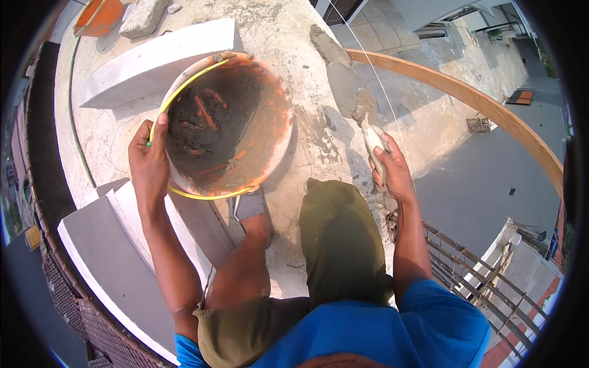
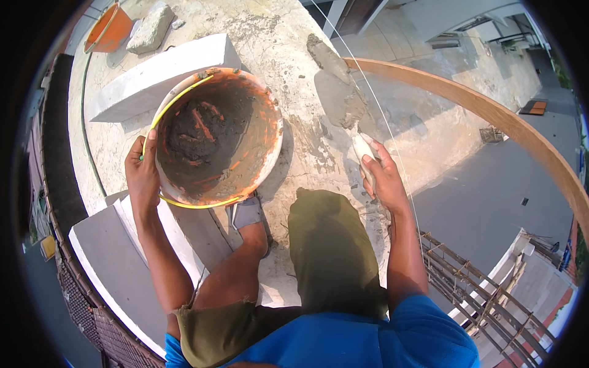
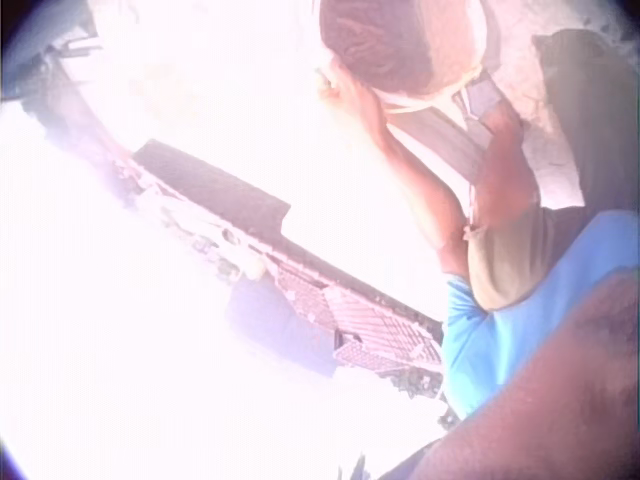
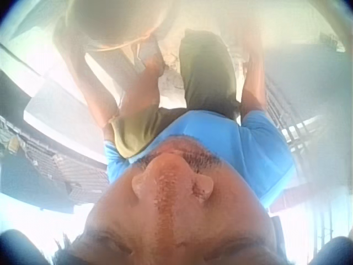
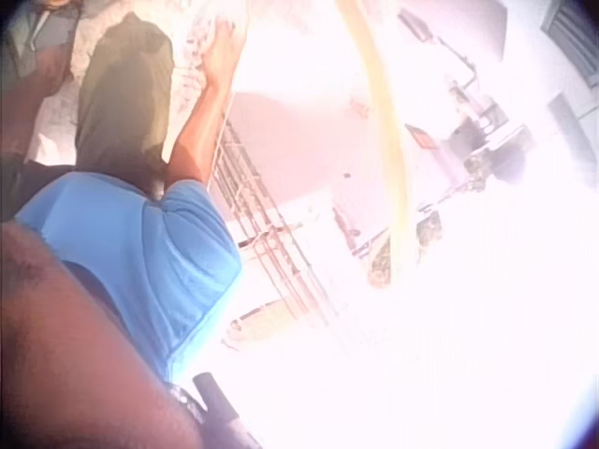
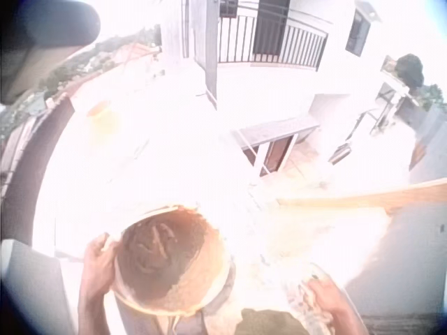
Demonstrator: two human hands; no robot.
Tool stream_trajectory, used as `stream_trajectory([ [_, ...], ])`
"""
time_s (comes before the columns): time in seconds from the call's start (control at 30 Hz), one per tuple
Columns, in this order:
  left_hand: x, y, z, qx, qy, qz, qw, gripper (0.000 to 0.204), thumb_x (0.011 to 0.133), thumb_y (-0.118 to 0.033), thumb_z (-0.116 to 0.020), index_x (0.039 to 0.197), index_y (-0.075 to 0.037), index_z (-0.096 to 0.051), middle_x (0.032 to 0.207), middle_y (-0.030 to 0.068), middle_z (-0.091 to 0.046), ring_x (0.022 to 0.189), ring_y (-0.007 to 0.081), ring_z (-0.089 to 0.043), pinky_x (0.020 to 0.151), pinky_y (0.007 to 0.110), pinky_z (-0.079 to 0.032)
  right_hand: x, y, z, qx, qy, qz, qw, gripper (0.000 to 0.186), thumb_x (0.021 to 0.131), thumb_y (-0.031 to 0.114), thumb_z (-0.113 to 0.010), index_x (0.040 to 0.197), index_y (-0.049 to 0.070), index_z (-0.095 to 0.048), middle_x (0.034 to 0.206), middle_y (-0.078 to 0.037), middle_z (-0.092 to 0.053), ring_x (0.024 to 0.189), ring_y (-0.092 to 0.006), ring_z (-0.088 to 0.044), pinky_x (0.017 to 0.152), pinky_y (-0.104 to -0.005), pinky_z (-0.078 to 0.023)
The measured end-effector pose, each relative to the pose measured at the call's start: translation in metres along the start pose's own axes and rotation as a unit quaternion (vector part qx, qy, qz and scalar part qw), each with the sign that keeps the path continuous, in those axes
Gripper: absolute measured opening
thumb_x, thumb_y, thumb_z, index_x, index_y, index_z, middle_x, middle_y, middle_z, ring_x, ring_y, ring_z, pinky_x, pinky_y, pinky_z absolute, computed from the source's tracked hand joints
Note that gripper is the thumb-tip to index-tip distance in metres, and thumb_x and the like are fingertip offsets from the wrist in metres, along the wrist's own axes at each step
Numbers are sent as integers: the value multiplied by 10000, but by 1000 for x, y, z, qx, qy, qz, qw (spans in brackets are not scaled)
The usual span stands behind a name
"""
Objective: The person scoops cement from a bucket using a trowel and applies it to a concrete surface. They repeatedly scoop and spread the cement along a linear section of the floor.
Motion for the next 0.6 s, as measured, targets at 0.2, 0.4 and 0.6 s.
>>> stream_trajectory([
  [0.2,-14,-27,-32,84,22,-16,996,457,1101,-400,-684,829,-37,-635,714,-61,-453,710,51,-384,612,260,-358,44,57,-119,-562,142,316,751,630,993,200,-675,1594,112,-509,1041,-243,-721,868,-403,-741,679,-493,-591],
  [0.4,-23,-33,-69,141,52,-38,988,475,1074,-447,-698,907,-3,-726,677,41,-590,641,117,-514,597,317,-445,84,-13,-172,-651,135,315,678,605,938,155,-662,1534,105,-563,1032,-268,-721,840,-420,-760,731,-500,-617],
  [0.6,10,-20,-26,139,74,-26,987,461,1119,-420,-650,897,-22,-715,745,-55,-530,736,50,-467,660,268,-425,85,48,-189,-570,122,406,703,598,984,122,-597,1575,186,-532,1058,-226,-709,863,-412,-759,734,-508,-623],
])
Point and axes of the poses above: each hand's wrist, its own x-axis towards the middle knuckle, its own z-axis out of the back of the hand, y = z × x, the point moved 2 cm from there along x, towards the middle knuckle
